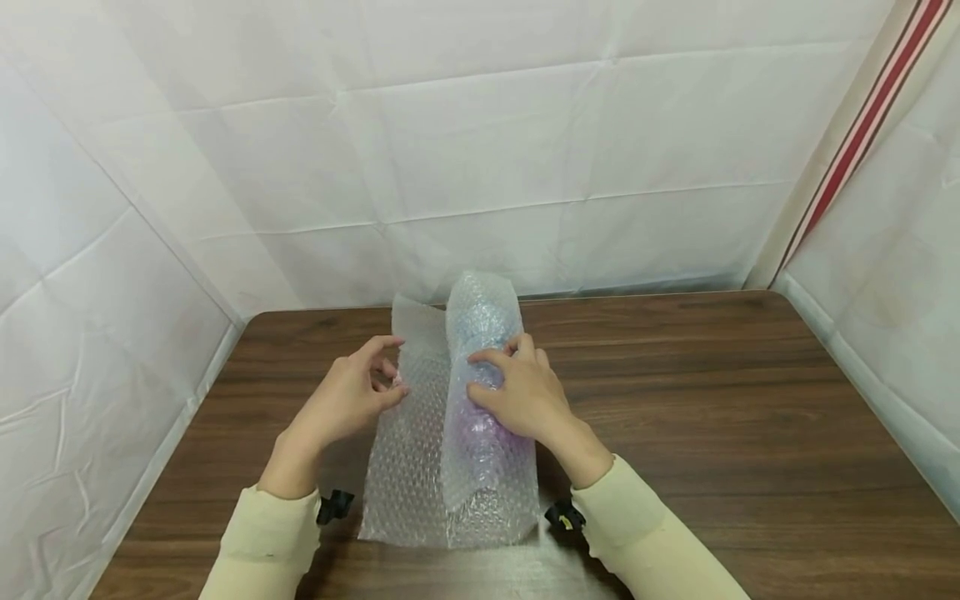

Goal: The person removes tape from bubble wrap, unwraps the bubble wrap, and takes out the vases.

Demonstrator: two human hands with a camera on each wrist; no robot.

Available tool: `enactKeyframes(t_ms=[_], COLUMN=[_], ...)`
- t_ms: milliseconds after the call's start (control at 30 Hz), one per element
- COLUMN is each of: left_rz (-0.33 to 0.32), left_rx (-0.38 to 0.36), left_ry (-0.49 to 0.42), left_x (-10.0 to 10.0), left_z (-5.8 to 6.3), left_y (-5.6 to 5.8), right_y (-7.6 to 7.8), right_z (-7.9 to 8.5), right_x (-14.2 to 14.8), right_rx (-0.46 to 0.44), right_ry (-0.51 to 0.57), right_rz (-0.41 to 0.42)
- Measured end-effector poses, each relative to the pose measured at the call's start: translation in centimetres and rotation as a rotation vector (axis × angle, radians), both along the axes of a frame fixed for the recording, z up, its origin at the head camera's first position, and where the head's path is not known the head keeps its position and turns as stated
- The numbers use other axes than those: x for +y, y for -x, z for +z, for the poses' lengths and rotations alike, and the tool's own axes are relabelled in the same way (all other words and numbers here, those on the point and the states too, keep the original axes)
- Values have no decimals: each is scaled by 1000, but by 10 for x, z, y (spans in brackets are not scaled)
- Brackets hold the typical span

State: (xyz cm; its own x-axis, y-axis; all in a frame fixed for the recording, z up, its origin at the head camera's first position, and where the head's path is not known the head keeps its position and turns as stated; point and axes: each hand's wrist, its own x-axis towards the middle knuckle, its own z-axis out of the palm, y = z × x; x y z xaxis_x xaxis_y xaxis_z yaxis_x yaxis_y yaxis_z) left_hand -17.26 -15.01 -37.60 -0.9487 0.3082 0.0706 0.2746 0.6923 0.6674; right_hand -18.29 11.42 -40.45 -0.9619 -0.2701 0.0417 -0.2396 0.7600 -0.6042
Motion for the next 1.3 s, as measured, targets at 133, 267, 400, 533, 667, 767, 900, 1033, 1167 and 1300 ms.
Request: enactKeyframes(t_ms=[133, 267, 400, 533, 667, 767, 900, 1033, 1167, 1300], left_rz=[-1, 3, 1, -2, -4, -9, -10, -11, -16, -20], left_rx=[-3, -11, -16, -29, -49, -62, -80, -92, -91, -100], left_ry=[9, 20, 34, 37, 39, 42, 40, 42, 51, 54], left_x=[-2, -3, -4, -5, -7, -8, -10, -12, -14, -15], left_z=[-1, -3, -4, -4, -3, -3, -3, -4, -6, -7], left_y=[1, 2, 2, 2, 2, 2, 2, 3, 4, 5], right_y=[0, 0, 0, 0, 0, 0, 0, 0, 0, -1], right_z=[-1, -1, -1, -1, -1, -1, -1, 0, 0, 0], right_x=[0, 0, 0, 0, 1, 1, 0, 0, 0, 0], right_rx=[-6, -8, -4, -3, 0, 4, 2, 0, -1, 0], right_ry=[-1, -3, -3, 1, 1, -2, -5, -2, 2, -1], right_rz=[-2, -2, 0, 0, 2, 3, 1, 1, 4, 1])
